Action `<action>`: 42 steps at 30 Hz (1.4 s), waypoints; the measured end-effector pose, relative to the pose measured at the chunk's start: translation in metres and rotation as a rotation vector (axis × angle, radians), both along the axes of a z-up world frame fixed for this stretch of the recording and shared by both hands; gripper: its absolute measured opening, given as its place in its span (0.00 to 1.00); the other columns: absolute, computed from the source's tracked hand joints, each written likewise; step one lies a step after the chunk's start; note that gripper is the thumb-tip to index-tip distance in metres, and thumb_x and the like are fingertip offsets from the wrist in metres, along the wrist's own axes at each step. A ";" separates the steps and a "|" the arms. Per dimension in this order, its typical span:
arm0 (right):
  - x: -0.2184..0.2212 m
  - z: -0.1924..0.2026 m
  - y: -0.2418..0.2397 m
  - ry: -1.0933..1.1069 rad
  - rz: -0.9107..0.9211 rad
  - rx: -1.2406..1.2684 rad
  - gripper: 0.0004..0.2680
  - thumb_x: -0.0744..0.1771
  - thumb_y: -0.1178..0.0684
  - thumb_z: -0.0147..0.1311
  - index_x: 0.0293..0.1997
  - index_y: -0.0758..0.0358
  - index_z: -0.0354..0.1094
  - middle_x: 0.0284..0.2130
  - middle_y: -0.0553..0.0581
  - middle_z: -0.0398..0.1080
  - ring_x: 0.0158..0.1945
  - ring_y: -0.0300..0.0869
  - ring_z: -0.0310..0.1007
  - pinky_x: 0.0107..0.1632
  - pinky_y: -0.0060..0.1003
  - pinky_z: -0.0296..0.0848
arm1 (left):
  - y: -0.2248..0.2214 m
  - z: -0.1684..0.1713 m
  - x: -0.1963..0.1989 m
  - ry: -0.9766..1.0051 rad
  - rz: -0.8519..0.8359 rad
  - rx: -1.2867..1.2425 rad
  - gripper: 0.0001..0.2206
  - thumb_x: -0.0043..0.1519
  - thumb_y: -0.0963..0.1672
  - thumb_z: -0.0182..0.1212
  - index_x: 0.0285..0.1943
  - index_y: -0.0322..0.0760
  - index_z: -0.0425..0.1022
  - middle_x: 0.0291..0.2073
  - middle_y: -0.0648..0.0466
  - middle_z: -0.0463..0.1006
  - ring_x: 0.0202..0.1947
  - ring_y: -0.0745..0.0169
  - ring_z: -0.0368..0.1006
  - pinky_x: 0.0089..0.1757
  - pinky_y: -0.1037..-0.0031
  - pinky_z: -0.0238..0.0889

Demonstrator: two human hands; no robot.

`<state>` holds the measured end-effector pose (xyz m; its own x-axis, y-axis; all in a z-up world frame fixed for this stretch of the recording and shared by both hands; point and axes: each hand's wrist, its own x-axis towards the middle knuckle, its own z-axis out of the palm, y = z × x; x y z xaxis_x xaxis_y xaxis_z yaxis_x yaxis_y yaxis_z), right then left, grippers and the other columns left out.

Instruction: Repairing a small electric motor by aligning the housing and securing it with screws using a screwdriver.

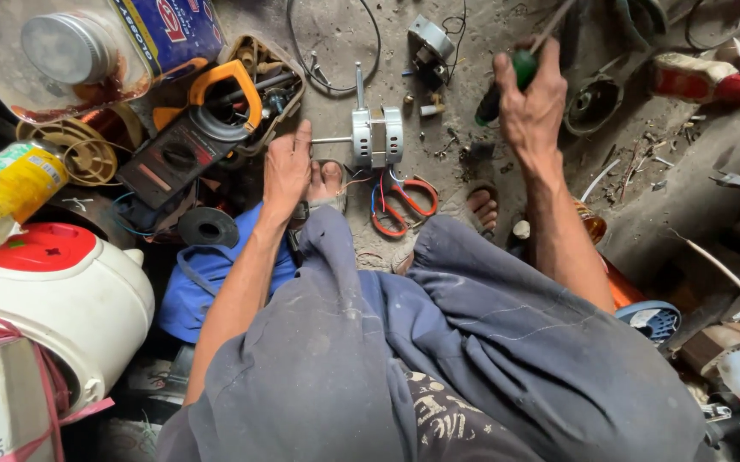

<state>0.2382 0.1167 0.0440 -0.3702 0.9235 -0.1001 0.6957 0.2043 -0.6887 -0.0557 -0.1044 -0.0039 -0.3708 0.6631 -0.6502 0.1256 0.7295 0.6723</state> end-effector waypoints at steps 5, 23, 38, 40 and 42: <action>-0.016 0.019 0.007 -0.113 0.069 0.429 0.14 0.74 0.46 0.47 0.52 0.70 0.66 0.39 0.65 0.74 0.40 0.51 0.76 0.42 0.45 0.80 | 0.008 0.021 -0.006 -0.126 0.024 -0.181 0.22 0.69 0.51 0.49 0.29 0.30 0.72 0.20 0.53 0.73 0.20 0.64 0.65 0.26 0.72 0.62; -0.203 -0.067 -0.030 -0.398 0.786 0.413 0.05 0.58 0.52 0.64 0.29 0.58 0.77 0.32 0.59 0.73 0.38 0.49 0.64 0.49 0.55 0.53 | -0.008 0.005 -0.007 -0.007 -0.058 0.038 0.25 0.69 0.53 0.45 0.32 0.25 0.68 0.21 0.44 0.72 0.23 0.53 0.67 0.32 0.61 0.65; -0.201 -0.072 -0.035 -0.457 0.742 0.474 0.04 0.67 0.55 0.56 0.35 0.61 0.74 0.34 0.58 0.71 0.37 0.46 0.66 0.52 0.59 0.55 | 0.000 0.010 -0.005 -0.156 0.066 -0.010 0.23 0.68 0.51 0.49 0.25 0.30 0.70 0.17 0.52 0.70 0.20 0.63 0.66 0.28 0.70 0.63; -0.198 -0.073 -0.033 -0.474 0.727 0.427 0.05 0.68 0.53 0.56 0.37 0.61 0.73 0.33 0.58 0.70 0.35 0.46 0.65 0.51 0.58 0.56 | 0.000 0.016 -0.005 -0.248 0.174 -0.017 0.21 0.68 0.50 0.51 0.26 0.31 0.72 0.17 0.53 0.71 0.20 0.66 0.68 0.27 0.74 0.63; -0.192 -0.065 -0.028 -0.375 0.740 0.480 0.03 0.65 0.55 0.52 0.36 0.59 0.68 0.32 0.58 0.67 0.37 0.48 0.62 0.46 0.54 0.54 | 0.001 0.023 -0.007 -0.429 0.259 -0.014 0.15 0.69 0.47 0.51 0.35 0.30 0.72 0.20 0.56 0.68 0.20 0.71 0.59 0.23 0.79 0.53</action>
